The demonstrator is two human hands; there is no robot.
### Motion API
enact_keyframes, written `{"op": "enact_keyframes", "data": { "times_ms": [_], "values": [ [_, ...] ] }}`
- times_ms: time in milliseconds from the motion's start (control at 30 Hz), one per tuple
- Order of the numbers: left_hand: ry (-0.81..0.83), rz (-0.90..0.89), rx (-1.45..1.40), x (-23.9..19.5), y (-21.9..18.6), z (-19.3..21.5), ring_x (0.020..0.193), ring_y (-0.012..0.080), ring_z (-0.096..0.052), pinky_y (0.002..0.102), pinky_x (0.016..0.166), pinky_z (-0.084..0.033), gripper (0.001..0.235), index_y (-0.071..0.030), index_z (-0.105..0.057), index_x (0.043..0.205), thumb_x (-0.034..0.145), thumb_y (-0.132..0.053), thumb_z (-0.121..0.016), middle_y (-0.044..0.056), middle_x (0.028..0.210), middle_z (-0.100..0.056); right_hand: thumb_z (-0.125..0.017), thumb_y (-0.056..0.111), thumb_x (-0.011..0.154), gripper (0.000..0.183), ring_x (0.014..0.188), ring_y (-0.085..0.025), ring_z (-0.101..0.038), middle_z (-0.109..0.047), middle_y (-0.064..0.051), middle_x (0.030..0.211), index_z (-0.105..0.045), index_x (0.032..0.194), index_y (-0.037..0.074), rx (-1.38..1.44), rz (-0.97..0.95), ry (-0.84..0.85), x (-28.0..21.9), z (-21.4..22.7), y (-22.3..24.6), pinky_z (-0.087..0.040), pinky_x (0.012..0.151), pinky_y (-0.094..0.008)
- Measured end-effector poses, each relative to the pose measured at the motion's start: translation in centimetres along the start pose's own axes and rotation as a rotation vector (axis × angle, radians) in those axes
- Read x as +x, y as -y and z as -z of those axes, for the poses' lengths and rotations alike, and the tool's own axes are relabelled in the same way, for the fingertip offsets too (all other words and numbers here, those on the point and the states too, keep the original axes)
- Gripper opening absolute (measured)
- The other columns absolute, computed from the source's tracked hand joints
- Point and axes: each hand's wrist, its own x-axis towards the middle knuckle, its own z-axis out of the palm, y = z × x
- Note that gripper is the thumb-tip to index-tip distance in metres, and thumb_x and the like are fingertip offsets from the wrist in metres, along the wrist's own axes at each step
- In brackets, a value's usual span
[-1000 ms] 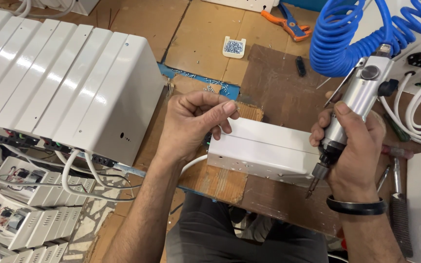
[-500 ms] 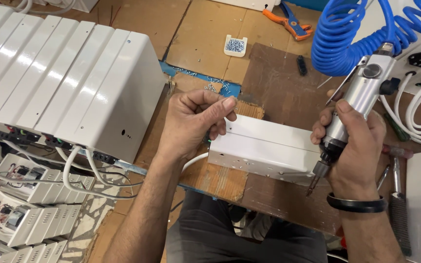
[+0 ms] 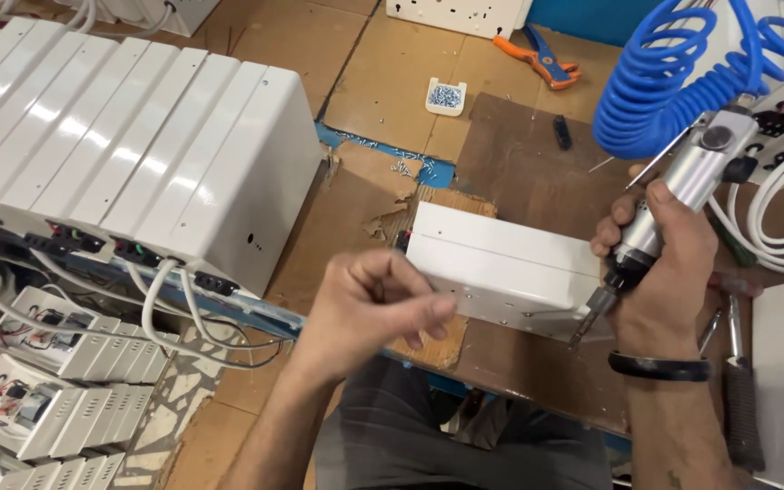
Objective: The person assembles a white metal enclosure at a workbench. They drive screws into the enclosure with a pneumatic screwdriver, reposition and turn the box, tap a screwdriver blade with a mallet, and finish tightening screws with a red-handled screwdriver.
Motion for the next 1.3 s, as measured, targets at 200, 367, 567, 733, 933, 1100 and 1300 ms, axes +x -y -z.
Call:
{"op": "enact_keyframes", "data": {
  "times_ms": [200, 367, 567, 733, 933, 1100, 1300],
  "values": [
    [-0.031, 0.019, -0.180, -2.8, 4.4, -2.1, 0.073, 0.0124, -0.076, 0.027, 0.067, -0.064, 0.013, 0.004, -0.076, 0.094, 0.084, -0.003, -0.082, 0.012, 0.082, -0.079, -0.060, 0.025, 0.113, 0.021, 0.074, -0.016, -0.052, -0.050, -0.003, 0.083, -0.057, 0.123, 0.008, 0.313, 0.094, -0.109, -3.2, -3.7, 1.9, -0.048, 0.074, -0.034],
    [-0.023, -0.024, -0.213, -3.3, 5.9, -4.0, 0.083, 0.0136, -0.076, 0.028, 0.076, -0.065, 0.017, 0.006, -0.077, 0.103, 0.090, -0.003, -0.079, 0.011, 0.091, -0.079, -0.058, 0.031, 0.113, 0.022, 0.066, -0.014, -0.046, -0.046, -0.002, 0.078, -0.053, 0.115, 0.009, 0.356, 0.114, 0.094, -5.9, -5.1, 3.8, -0.043, 0.068, -0.033],
    [-0.022, -0.026, -0.314, -3.5, 4.8, -4.6, 0.084, 0.0145, -0.077, 0.029, 0.077, -0.066, 0.018, 0.005, -0.076, 0.106, 0.091, -0.004, -0.076, 0.012, 0.092, -0.080, -0.060, 0.029, 0.108, 0.022, 0.067, -0.018, -0.050, -0.049, -0.004, 0.079, -0.053, 0.117, 0.010, 0.254, 0.172, 0.136, -6.8, -6.6, 4.2, -0.044, 0.066, -0.034],
    [-0.042, -0.023, -0.271, -3.8, 4.6, -4.1, 0.084, 0.0146, -0.077, 0.030, 0.078, -0.066, 0.019, 0.006, -0.077, 0.106, 0.091, -0.004, -0.076, 0.013, 0.091, -0.080, -0.058, 0.029, 0.108, 0.022, 0.066, -0.018, -0.051, -0.049, -0.004, 0.079, -0.053, 0.116, 0.010, 0.198, 0.193, 0.150, -7.0, -7.1, 4.0, -0.045, 0.065, -0.035],
    [-0.015, -0.101, -0.019, -4.0, 3.8, -3.4, 0.084, 0.0111, -0.074, 0.027, 0.076, -0.064, 0.017, 0.004, -0.079, 0.108, 0.092, -0.002, -0.079, 0.010, 0.092, -0.081, -0.061, 0.026, 0.107, 0.021, 0.067, -0.019, -0.054, -0.051, -0.006, 0.080, -0.052, 0.116, 0.009, 0.234, 0.143, 0.207, -6.8, -7.6, 3.3, -0.045, 0.065, -0.035],
    [-0.243, -0.550, 0.528, -3.0, 1.6, -3.4, 0.071, 0.0120, -0.075, 0.025, 0.062, -0.058, 0.046, -0.006, -0.067, 0.129, 0.085, -0.004, -0.083, 0.007, 0.096, -0.081, -0.062, 0.024, 0.106, 0.028, 0.071, -0.017, -0.057, -0.053, -0.005, 0.081, -0.052, 0.128, 0.010, 0.171, 0.147, 0.233, -5.4, -9.9, 3.5, -0.052, 0.070, -0.036],
    [-0.559, -0.883, 0.681, 3.1, 2.6, -3.2, 0.102, 0.0226, -0.075, 0.039, 0.098, -0.057, 0.057, -0.008, -0.056, 0.139, 0.089, -0.003, -0.082, 0.004, 0.100, -0.077, -0.065, 0.005, 0.113, 0.014, 0.072, -0.018, -0.058, -0.057, -0.009, 0.088, -0.057, 0.121, -0.003, 0.057, 0.391, 0.317, 1.7, -13.0, 1.0, -0.056, 0.065, -0.036]
  ]
}}
